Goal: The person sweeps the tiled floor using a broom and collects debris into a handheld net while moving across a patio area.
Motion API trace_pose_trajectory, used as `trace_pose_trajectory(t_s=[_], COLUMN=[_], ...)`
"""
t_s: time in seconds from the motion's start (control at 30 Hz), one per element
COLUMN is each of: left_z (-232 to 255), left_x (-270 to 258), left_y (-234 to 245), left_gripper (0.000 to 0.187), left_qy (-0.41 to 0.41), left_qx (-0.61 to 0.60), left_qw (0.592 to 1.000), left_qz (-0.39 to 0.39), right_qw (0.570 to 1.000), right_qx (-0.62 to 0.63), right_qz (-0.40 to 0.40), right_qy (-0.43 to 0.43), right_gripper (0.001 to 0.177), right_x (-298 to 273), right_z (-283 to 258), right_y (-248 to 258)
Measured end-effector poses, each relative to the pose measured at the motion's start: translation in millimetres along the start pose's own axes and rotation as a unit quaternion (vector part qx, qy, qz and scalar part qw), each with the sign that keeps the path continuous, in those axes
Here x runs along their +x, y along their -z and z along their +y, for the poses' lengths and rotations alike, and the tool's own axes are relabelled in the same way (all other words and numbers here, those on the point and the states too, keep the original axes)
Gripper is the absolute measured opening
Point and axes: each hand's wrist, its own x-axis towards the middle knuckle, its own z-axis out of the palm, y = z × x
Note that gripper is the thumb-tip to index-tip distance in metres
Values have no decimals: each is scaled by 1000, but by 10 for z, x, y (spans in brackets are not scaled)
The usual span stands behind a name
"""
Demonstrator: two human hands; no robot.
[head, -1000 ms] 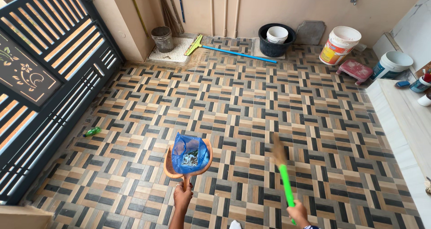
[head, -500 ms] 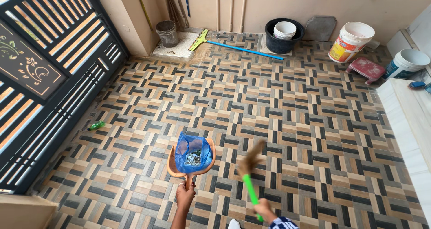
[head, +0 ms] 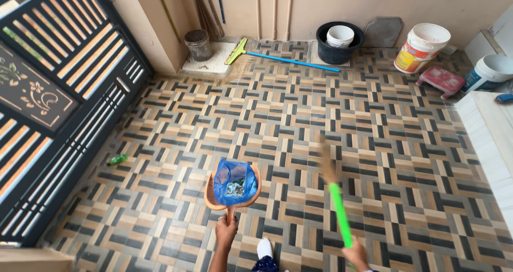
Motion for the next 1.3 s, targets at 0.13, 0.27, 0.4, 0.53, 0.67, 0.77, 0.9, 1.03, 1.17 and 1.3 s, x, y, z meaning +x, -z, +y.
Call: trace_pose_trajectory(t_s=[0.13, 0.27, 0.4, 0.53, 0.67, 0.77, 0.9, 1.03, 1.17, 1.3], left_z=[248, 438, 559, 582, 609, 594, 622, 684, 702, 771], left_x=[405, 709, 918, 1059, 1229, 1339, 1494, 1613, 1629, 1705], left_y=[-153, -247, -337, -410, -469, -485, -535, -598, -713, -850], left_gripper=[37, 40, 48, 43, 46, 43, 47, 41, 48, 41], left_qy=[-39, -57, -31, -1, -16, -26, -63, -56, -23, -38], left_qx=[-64, -25, 2, 33, 14, 23, 23, 40, 16, 68], left_qw=[996, 997, 999, 998, 998, 998, 997, 996, 997, 994], left_qz=[-48, -42, -39, -52, -56, -57, -41, -56, -77, -83], right_qw=[995, 991, 996, 989, 957, 961, 975, 980, 999, 996], right_qx=[5, -9, -69, -119, -143, -144, -56, -29, 22, 59], right_qz=[42, 50, 32, -52, -138, -196, -112, 39, 14, 43], right_qy=[-88, -126, -53, 75, 210, 134, 186, 195, 47, -52], right_gripper=[64, 62, 60, 59, 57, 58, 61, 65, 63, 39], right_x=[180, 586, 1022, 912, 657, 494, 677, 1117, 1286, 1554], right_z=[-20, -193, -340, -531, -878, -1405, -1270, -749, -649, -723], right_y=[298, 280, -319, -1059, -1444, -1329, -954, -680, -275, 34])
